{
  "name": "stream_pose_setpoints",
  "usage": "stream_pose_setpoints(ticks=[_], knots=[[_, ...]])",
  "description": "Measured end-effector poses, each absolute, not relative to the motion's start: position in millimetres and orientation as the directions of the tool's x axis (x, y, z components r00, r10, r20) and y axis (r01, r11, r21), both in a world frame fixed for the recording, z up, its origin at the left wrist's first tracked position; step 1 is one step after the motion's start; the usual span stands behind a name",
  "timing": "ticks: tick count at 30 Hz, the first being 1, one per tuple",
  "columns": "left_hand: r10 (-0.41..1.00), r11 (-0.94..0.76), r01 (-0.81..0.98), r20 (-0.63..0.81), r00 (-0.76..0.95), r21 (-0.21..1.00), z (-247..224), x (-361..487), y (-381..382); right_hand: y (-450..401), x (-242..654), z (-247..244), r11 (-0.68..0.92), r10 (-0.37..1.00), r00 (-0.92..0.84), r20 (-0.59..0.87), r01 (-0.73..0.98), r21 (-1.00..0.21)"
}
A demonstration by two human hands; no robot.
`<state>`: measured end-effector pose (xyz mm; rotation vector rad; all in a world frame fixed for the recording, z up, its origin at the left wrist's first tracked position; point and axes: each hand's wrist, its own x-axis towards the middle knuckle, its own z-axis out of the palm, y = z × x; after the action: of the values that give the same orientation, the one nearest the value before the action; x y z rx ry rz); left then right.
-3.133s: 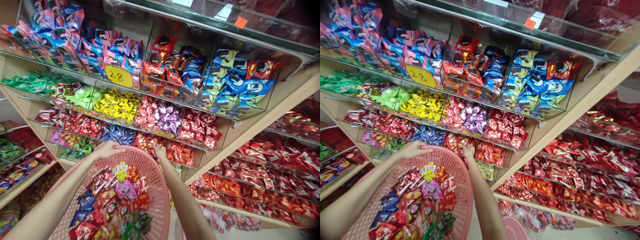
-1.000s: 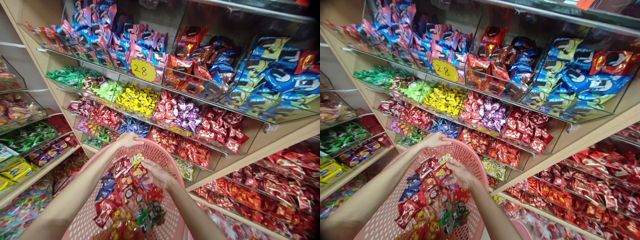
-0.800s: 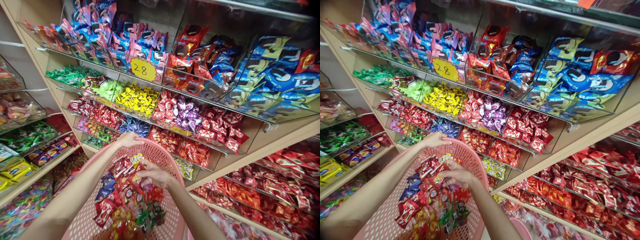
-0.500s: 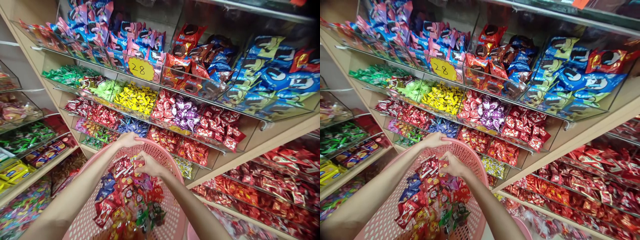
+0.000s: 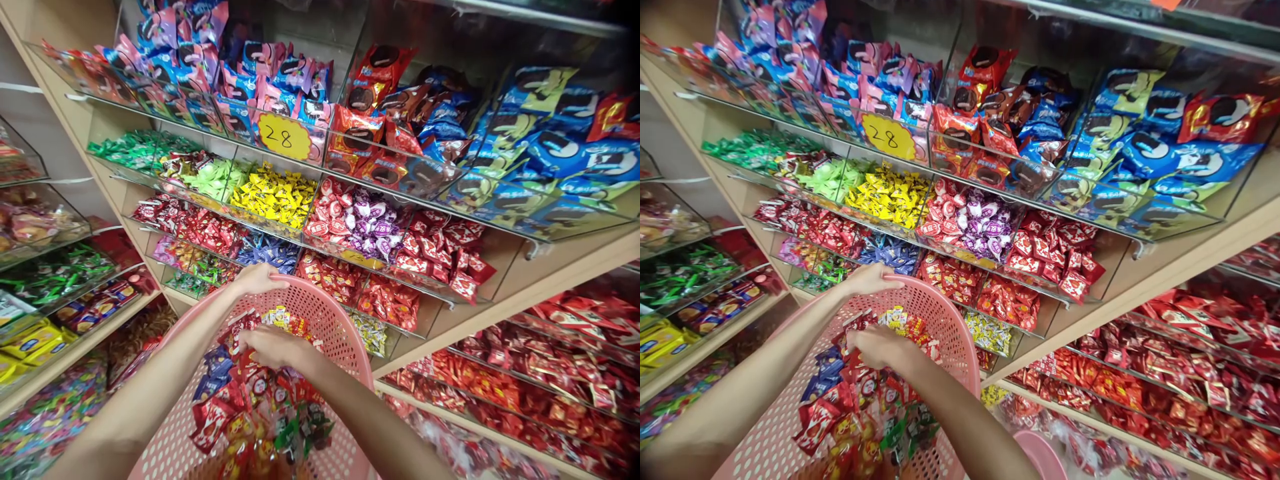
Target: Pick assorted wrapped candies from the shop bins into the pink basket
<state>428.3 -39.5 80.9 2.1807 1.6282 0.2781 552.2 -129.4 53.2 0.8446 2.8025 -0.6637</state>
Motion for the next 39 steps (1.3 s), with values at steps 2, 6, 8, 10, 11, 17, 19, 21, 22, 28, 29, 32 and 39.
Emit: stream_pose_setpoints(ticks=[2, 6, 8, 10, 11, 17, 19, 21, 22, 28, 29, 32, 39], knots=[[0.953, -0.233, 0.872, -0.079, 0.294, 0.430, 79.5, 427.7, -39.0, -132.5, 545.8, 50.0, 0.785, 0.449, -0.845, -0.290, 0.528, -0.324], [0.956, -0.219, 0.878, -0.087, 0.280, 0.425, 79.8, 427.0, -38.9, -137.9, 536.2, 44.1, 0.817, 0.414, -0.840, -0.352, 0.513, -0.262], [0.955, -0.211, 0.883, -0.104, 0.278, 0.420, 82.2, 427.3, -39.5, -140.3, 534.5, 42.3, 0.829, 0.416, -0.838, -0.353, 0.509, -0.232], [0.953, -0.209, 0.883, -0.116, 0.281, 0.420, 84.5, 427.8, -39.9, -142.4, 535.1, 40.9, 0.834, 0.426, -0.846, -0.321, 0.504, -0.223], [0.952, -0.211, 0.882, -0.116, 0.283, 0.420, 85.2, 428.2, -39.7, -143.4, 536.1, 40.1, 0.836, 0.433, -0.851, -0.297, 0.503, -0.222], [0.942, -0.240, 0.880, -0.121, 0.313, 0.410, 82.7, 431.3, -34.5, -150.3, 544.4, 34.8, 0.850, 0.479, -0.861, -0.173, 0.504, -0.154], [0.943, -0.240, 0.879, -0.118, 0.313, 0.411, 81.5, 432.2, -33.1, -153.7, 545.6, 34.9, 0.852, 0.486, -0.862, -0.141, 0.504, -0.142], [0.940, -0.245, 0.874, -0.118, 0.320, 0.420, 80.9, 432.6, -32.6, -157.9, 546.8, 38.3, 0.845, 0.504, -0.856, -0.118, 0.516, -0.136], [0.939, -0.247, 0.871, -0.117, 0.324, 0.424, 80.7, 432.6, -32.7, -160.5, 548.1, 41.6, 0.840, 0.514, -0.851, -0.105, 0.524, -0.140], [0.945, -0.219, 0.862, -0.121, 0.304, 0.457, 77.9, 423.6, -33.4, -190.9, 584.4, 73.6, 0.738, 0.646, -0.753, 0.124, 0.574, -0.355], [0.948, -0.203, 0.863, -0.129, 0.292, 0.462, 76.2, 419.8, -33.0, -199.6, 595.7, 75.6, 0.690, 0.696, -0.695, 0.181, 0.578, -0.436], [0.957, -0.178, 0.860, -0.119, 0.264, 0.478, 67.9, 405.5, -30.4, -229.8, 631.4, 63.3, 0.513, 0.855, -0.400, 0.330, 0.559, -0.652], [0.961, -0.170, 0.841, -0.103, 0.257, 0.514, 52.6, 389.7, -22.8, -278.1, 670.3, -17.3, -0.035, 0.851, 0.496, 0.173, 0.383, -0.923]])
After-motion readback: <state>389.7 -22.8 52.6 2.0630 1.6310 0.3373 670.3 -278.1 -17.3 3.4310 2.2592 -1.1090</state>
